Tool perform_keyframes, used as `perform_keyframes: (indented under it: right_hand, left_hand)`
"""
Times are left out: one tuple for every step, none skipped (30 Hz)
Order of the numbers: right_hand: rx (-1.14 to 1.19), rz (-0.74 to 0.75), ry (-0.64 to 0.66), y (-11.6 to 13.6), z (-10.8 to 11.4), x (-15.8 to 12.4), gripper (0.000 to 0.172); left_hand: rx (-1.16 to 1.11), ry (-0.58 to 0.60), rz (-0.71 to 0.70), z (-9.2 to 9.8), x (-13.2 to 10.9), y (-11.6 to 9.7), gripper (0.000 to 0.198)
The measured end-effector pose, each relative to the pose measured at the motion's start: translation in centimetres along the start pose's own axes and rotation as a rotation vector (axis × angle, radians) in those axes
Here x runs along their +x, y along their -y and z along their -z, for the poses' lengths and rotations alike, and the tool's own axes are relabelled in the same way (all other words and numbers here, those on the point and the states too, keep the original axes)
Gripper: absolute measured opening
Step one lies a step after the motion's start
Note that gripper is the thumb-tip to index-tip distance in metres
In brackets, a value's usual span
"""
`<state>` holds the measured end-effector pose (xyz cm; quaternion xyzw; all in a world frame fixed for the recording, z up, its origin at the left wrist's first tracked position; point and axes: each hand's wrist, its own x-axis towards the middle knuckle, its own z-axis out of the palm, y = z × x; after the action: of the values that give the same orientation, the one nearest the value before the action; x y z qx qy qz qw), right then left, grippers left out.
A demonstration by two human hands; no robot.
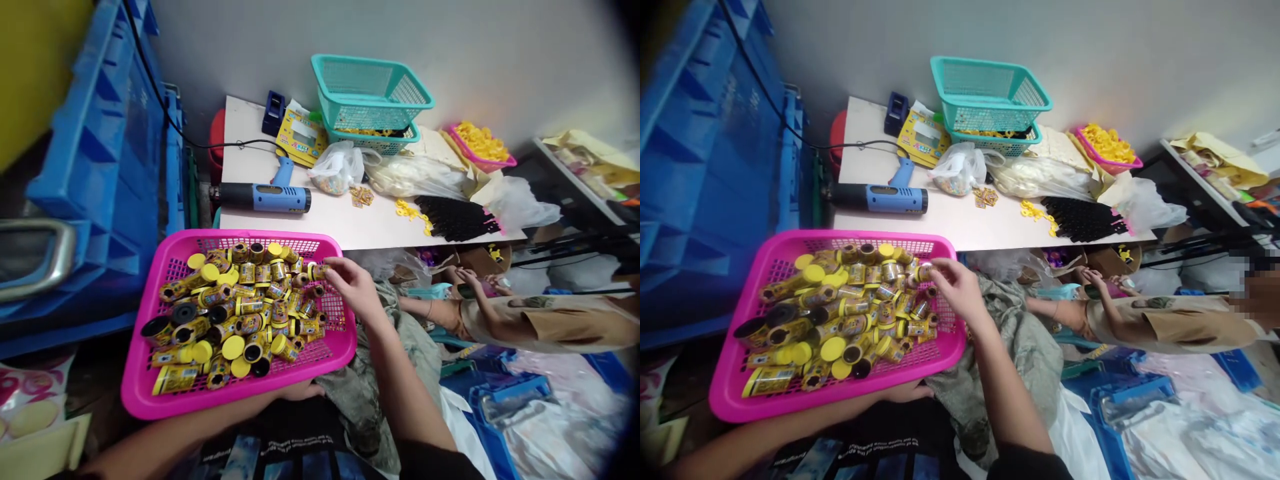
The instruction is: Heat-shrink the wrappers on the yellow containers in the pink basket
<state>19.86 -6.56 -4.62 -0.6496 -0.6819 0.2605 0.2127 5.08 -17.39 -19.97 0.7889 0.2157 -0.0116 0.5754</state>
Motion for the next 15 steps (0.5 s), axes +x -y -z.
perform_keyframes:
  right_hand:
    - [0.21,-0.006,-0.011,0.2,0.8,-0.9,0.038]
    - [0.423,-0.011,-0.018,0.5,1.5,-1.9,0.04]
    - [0.61,-0.014,-0.02,1.0,2.0,-2.7,0.041]
    - [0.739,-0.015,-0.018,1.5,2.3,-3.5,0.041]
    - [0.795,-0.014,-0.012,1.9,2.5,-4.1,0.039]
    - [0.82,-0.01,-0.011,2.4,2.6,-4.5,0.036]
    - [0.833,-0.003,-0.013,2.7,2.6,-4.8,0.034]
    - [0.836,0.005,-0.019,3.0,2.5,-4.9,0.032]
    - [0.831,0.015,-0.027,3.2,2.4,-4.9,0.032]
    - [0.822,0.028,-0.036,3.3,2.3,-4.9,0.031]
    - [0.813,0.049,-0.042,3.4,2.2,-4.8,0.031]
    - [0.798,0.072,-0.046,3.4,2.2,-4.8,0.031]
    - [0.773,0.1,-0.051,3.4,2.3,-4.8,0.031]
    - [0.74,0.133,-0.058,3.2,2.6,-5.0,0.031]
    - [0.698,0.16,-0.074,2.8,2.9,-5.3,0.03]
  left_hand:
    - [-0.007,0.016,0.002,0.1,-0.1,-0.1,0.06]
    - [-0.01,0.03,0.005,0.2,-0.1,-0.1,0.061]
    - [-0.013,0.04,0.008,0.3,-0.2,-0.2,0.062]
    - [-0.015,0.049,0.01,0.5,-0.2,-0.3,0.064]
    - [-0.015,0.055,0.01,0.6,-0.3,-0.5,0.065]
    - [-0.016,0.06,0.012,0.7,-0.3,-0.6,0.066]
    - [-0.014,0.063,0.016,0.9,-0.4,-0.7,0.067]
    - [-0.011,0.064,0.022,1.0,-0.4,-0.9,0.068]
    - [-0.007,0.065,0.027,1.2,-0.4,-1.0,0.068]
    - [-0.003,0.067,0.03,1.3,-0.5,-1.1,0.069]
    - [0.001,0.07,0.031,1.4,-0.5,-1.1,0.069]
    - [0.004,0.073,0.031,1.4,-0.5,-1.2,0.069]
    - [0.007,0.076,0.03,1.5,-0.5,-1.2,0.069]
    - [0.01,0.079,0.03,1.5,-0.5,-1.1,0.068]
    - [0.013,0.081,0.03,1.5,-0.5,-1.1,0.069]
